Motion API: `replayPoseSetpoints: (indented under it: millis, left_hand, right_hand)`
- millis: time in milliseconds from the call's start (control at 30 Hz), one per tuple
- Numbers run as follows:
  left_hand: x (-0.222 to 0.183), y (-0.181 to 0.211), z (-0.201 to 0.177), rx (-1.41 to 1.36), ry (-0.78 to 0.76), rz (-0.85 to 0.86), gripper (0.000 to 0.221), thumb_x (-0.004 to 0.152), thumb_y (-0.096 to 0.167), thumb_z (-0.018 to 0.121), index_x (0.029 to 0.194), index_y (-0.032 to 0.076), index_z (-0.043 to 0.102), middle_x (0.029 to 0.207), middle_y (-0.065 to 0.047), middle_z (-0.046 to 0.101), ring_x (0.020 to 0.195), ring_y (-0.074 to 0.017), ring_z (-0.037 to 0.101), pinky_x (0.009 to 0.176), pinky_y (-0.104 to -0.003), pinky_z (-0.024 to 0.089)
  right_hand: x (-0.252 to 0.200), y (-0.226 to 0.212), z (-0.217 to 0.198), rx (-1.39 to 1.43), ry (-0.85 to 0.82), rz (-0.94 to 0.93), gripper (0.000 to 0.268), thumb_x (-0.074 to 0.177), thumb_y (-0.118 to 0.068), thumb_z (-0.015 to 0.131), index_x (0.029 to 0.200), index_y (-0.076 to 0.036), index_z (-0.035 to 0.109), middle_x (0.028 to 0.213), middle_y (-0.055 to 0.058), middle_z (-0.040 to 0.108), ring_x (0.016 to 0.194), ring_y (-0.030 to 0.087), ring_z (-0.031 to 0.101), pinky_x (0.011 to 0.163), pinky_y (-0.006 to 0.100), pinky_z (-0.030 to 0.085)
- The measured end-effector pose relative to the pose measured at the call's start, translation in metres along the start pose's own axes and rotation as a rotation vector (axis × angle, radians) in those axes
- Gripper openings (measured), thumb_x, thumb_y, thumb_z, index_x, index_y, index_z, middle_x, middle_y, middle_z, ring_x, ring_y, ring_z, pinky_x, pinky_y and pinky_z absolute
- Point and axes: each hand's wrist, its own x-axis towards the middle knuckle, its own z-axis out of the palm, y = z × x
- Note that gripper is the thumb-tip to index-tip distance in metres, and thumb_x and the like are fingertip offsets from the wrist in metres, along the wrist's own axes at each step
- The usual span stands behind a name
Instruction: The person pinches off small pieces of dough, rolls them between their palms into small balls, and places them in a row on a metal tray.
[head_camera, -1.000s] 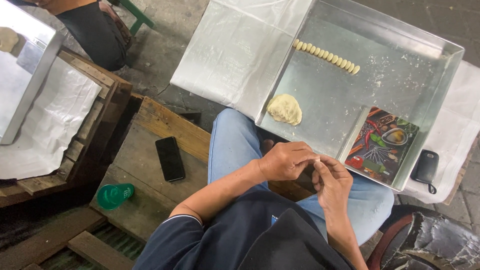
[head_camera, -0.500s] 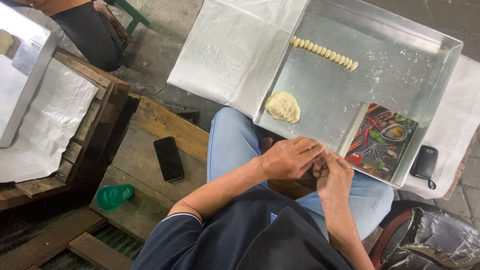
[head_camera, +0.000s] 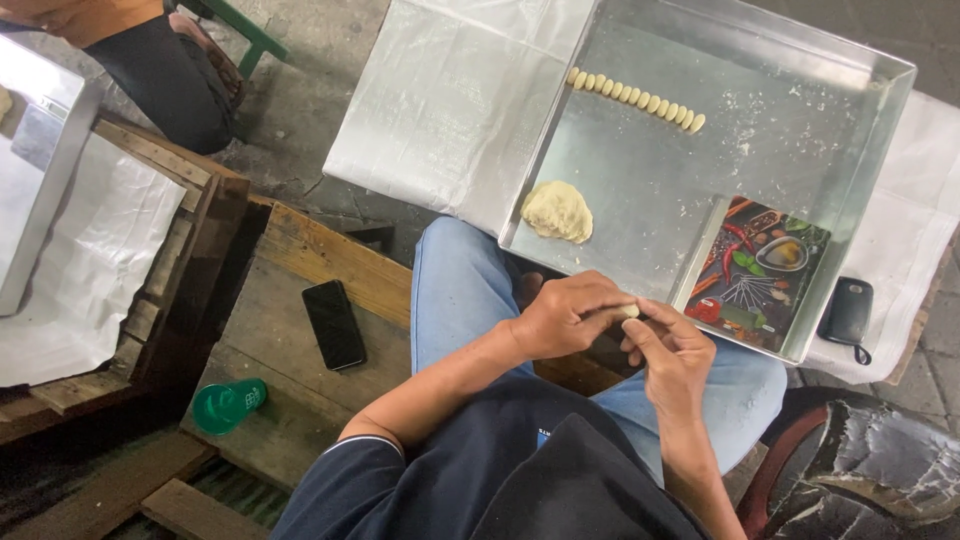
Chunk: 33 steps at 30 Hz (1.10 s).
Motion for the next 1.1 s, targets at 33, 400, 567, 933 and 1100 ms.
replayPoseSetpoints:
  millis: [33,400,567,933,1100]
  left_hand:
    - [0.002,0.005,-0.002,-0.127,0.009,-0.115,0.015,0.092,0.004,0.078,0.107,0.007,0.077,0.091,-0.007,0.073,0.08,-0.021,0.074,0.066,-0.029,0.06]
    - [0.01,0.002,-0.024,-0.617,-0.238,-0.304,0.011,0.09,0.007,0.081,0.1,0.013,0.081,0.09,-0.003,0.077,0.081,-0.0101,0.073,0.065,-0.022,0.057]
    - [0.01,-0.003,-0.031,-0.554,-0.286,-0.289,0.025,0.093,0.013,0.081,0.118,0.012,0.078,0.097,-0.004,0.075,0.088,-0.0079,0.069,0.064,-0.023,0.055]
    - [-0.002,-0.01,-0.016,-0.446,-0.093,-0.439,0.015,0.091,0.011,0.082,0.103,0.005,0.077,0.089,-0.006,0.075,0.079,-0.0095,0.071,0.053,-0.019,0.055]
    - [0.003,-0.012,-0.008,-0.467,-0.078,-0.44,0.007,0.1,0.007,0.072,0.106,0.008,0.076,0.087,-0.009,0.076,0.076,-0.013,0.072,0.052,-0.02,0.055]
  right_hand:
    - [-0.001,-0.008,0.004,-0.007,-0.014,-0.01,0.024,0.085,0.01,0.076,0.108,0.007,0.073,0.077,0.02,0.07,0.05,0.018,0.065,0.036,0.021,0.047]
    - [0.004,0.033,-0.03,0.505,-0.251,0.488,0.01,0.093,-0.001,0.062,0.095,0.007,0.067,0.069,0.024,0.063,0.036,0.009,0.049,0.025,0.02,0.037]
    - [0.004,0.025,-0.018,0.466,-0.236,0.583,0.016,0.099,-0.005,0.057,0.092,0.008,0.062,0.069,0.024,0.06,0.031,0.01,0.047,0.022,0.021,0.035]
    - [-0.003,-0.043,0.022,-0.123,-0.127,-0.013,0.018,0.085,0.008,0.076,0.103,0.01,0.073,0.096,0.023,0.073,0.053,0.017,0.064,0.038,0.025,0.051]
    - [0.002,-0.044,0.034,-0.194,0.008,-0.037,0.013,0.088,0.005,0.079,0.099,0.007,0.075,0.094,0.018,0.075,0.051,0.015,0.063,0.038,0.024,0.052]
